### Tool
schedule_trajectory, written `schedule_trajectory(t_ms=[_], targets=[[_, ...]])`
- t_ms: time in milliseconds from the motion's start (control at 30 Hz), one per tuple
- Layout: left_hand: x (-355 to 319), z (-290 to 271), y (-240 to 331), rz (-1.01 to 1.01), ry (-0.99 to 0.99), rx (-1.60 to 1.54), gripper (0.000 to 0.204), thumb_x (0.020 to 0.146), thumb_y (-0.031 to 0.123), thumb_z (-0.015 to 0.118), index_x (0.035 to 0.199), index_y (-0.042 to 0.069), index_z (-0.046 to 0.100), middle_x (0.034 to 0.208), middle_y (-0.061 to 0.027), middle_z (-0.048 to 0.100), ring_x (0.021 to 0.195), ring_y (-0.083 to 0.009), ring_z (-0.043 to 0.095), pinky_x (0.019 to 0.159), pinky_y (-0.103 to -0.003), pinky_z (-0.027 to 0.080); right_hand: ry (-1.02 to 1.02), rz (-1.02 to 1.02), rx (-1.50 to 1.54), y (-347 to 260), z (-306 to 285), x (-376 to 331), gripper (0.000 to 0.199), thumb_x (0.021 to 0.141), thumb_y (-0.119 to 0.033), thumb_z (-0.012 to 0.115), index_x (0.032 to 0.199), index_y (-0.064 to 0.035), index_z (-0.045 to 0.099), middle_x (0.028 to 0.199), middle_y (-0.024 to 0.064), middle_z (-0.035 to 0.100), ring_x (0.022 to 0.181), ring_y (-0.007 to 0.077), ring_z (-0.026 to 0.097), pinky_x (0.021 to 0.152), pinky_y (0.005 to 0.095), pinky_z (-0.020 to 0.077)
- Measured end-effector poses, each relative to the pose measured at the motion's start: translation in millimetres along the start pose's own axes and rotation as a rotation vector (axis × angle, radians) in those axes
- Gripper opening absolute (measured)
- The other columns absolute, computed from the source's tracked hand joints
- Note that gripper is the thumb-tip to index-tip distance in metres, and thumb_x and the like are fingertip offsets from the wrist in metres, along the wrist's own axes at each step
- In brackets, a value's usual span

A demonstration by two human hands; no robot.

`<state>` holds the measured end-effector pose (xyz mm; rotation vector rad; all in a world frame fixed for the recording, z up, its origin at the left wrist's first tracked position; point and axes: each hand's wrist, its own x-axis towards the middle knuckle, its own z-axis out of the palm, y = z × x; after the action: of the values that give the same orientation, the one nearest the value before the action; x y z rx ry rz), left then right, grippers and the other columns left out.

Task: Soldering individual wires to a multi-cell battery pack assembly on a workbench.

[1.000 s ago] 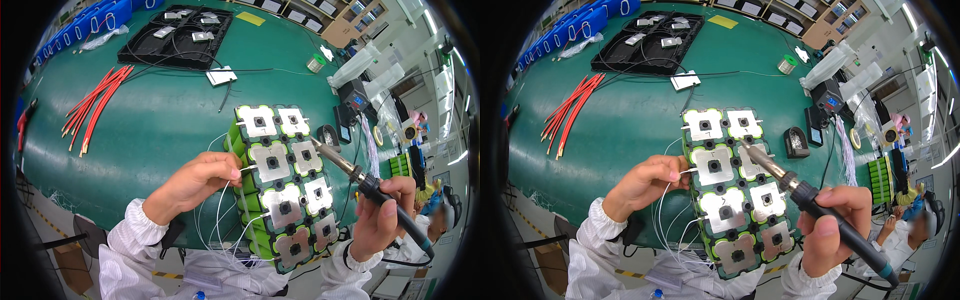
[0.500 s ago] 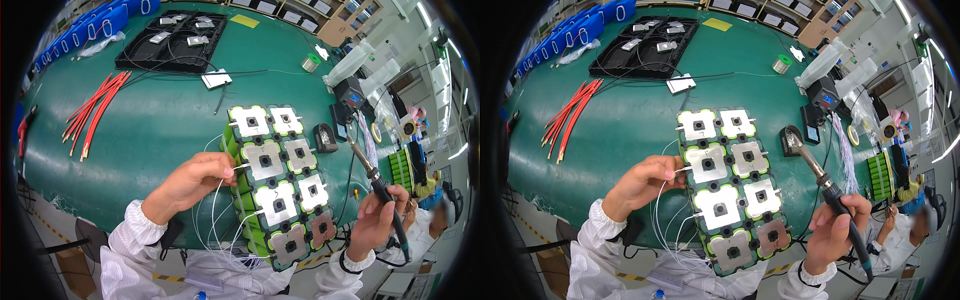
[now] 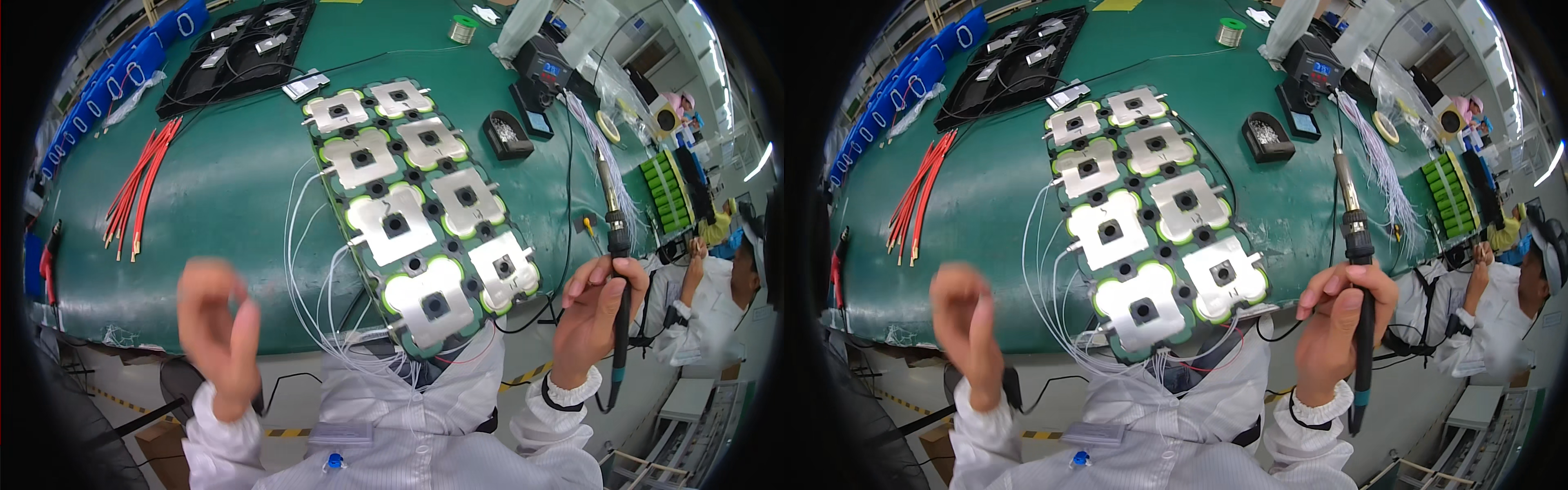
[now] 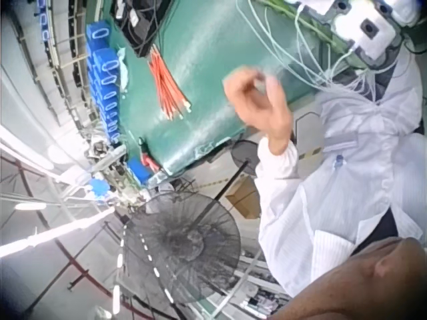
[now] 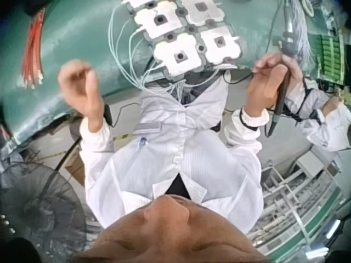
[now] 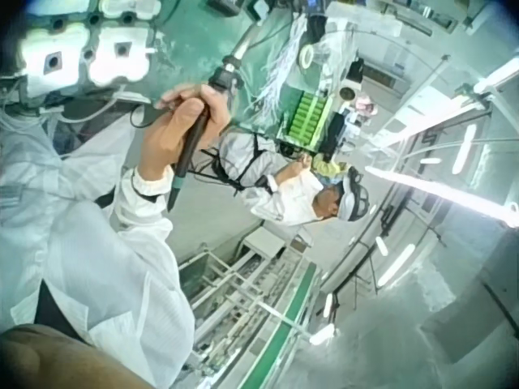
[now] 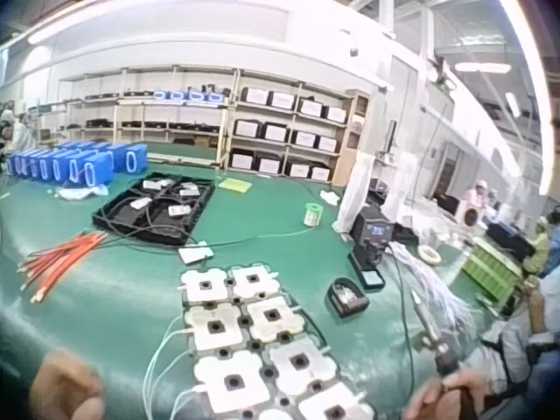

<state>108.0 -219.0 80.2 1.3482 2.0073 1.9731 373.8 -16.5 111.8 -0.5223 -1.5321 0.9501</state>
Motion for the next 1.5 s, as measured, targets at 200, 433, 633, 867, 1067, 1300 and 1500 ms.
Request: schedule_trajectory(t_ms=[200,433,633,867,1067,1300,1500], targets=[[-145,29,32,-0.443,-0.484,-0.158,0.015,0.083,0.007,0.062,0.091,-0.006,0.063,0.064,-0.0099,0.061,0.061,-0.0161,0.063,0.059,-0.026,0.050,0.077,0.027,0.080,-1,-16,-37,0.027,0.093,-0.025,0.053,0.112,-0.0086,0.041,0.091,0.0095,0.043,0.061,0.0166,0.052,0.048,0.0251,0.0430],[-162,102,16,-0.930,-0.205,-0.403,0.022,0.090,0.014,0.061,0.098,-0.006,0.066,0.067,-0.0035,0.061,0.055,-0.0088,0.054,0.052,-0.021,0.043,-0.028,-0.045,0.069,-5,-28,-92,0.048,0.079,0.003,0.058,0.115,-0.0119,0.030,0.105,0.0152,0.041,0.057,0.0183,0.055,0.051,0.0281,0.0490],[-160,105,20,-0.945,-0.228,-0.391,0.022,0.088,0.016,0.065,0.094,-0.005,0.068,0.067,-0.0043,0.062,0.053,-0.0050,0.051,0.048,-0.019,0.038,-0.239,-0.136,-0.244,9,-35,-144,0.066,0.073,0.010,0.064,0.120,-0.0175,0.025,0.117,0.0198,0.036,0.062,0.0226,0.061,0.058,0.0312,0.0527],[-156,97,44,-0.542,-0.291,-0.031,0.014,0.076,0.007,0.071,0.086,-0.003,0.071,0.060,-0.0040,0.064,0.052,-0.0078,0.055,0.045,-0.021,0.040,-0.157,-0.128,-0.082,33,4,-204,0.075,0.069,-0.002,0.077,0.123,-0.0135,0.027,0.097,0.0174,0.065,0.112,0.0298,0.052,0.064,0.0257,0.0565],[-154,86,56,-0.326,-0.298,0.103,0.007,0.073,-0.001,0.068,0.077,-0.006,0.068,0.062,-0.0065,0.061,0.050,-0.0094,0.052,0.047,-0.022,0.039,-0.197,-0.021,-0.097,29,9,-212,0.071,0.070,0.006,0.074,0.122,-0.0119,0.028,0.083,0.0129,0.068,0.115,0.0305,0.049,0.083,0.0338,0.0482],[-171,44,66,-0.820,-0.560,-0.433,0.016,0.088,0.002,0.053,0.104,-0.002,0.051,0.080,-0.0095,0.061,0.066,-0.0158,0.059,0.065,-0.028,0.048,-0.211,-0.041,-0.095,25,7,-206,0.078,0.069,0.015,0.068,0.122,-0.0152,0.020,0.122,0.0317,0.041,0.106,0.0327,0.056,0.061,0.0273,0.0587],[-167,-18,98,-0.836,-0.623,-0.489,0.034,0.091,0.004,0.054,0.122,-0.003,0.042,0.083,-0.0147,0.064,0.071,-0.0199,0.064,0.069,-0.032,0.052,-0.132,-0.061,-0.096,33,6,-202,0.066,0.070,0.010,0.072,0.117,-0.0077,0.028,0.081,0.0164,0.065,0.117,0.0298,0.044,0.062,0.0231,0.0566]])
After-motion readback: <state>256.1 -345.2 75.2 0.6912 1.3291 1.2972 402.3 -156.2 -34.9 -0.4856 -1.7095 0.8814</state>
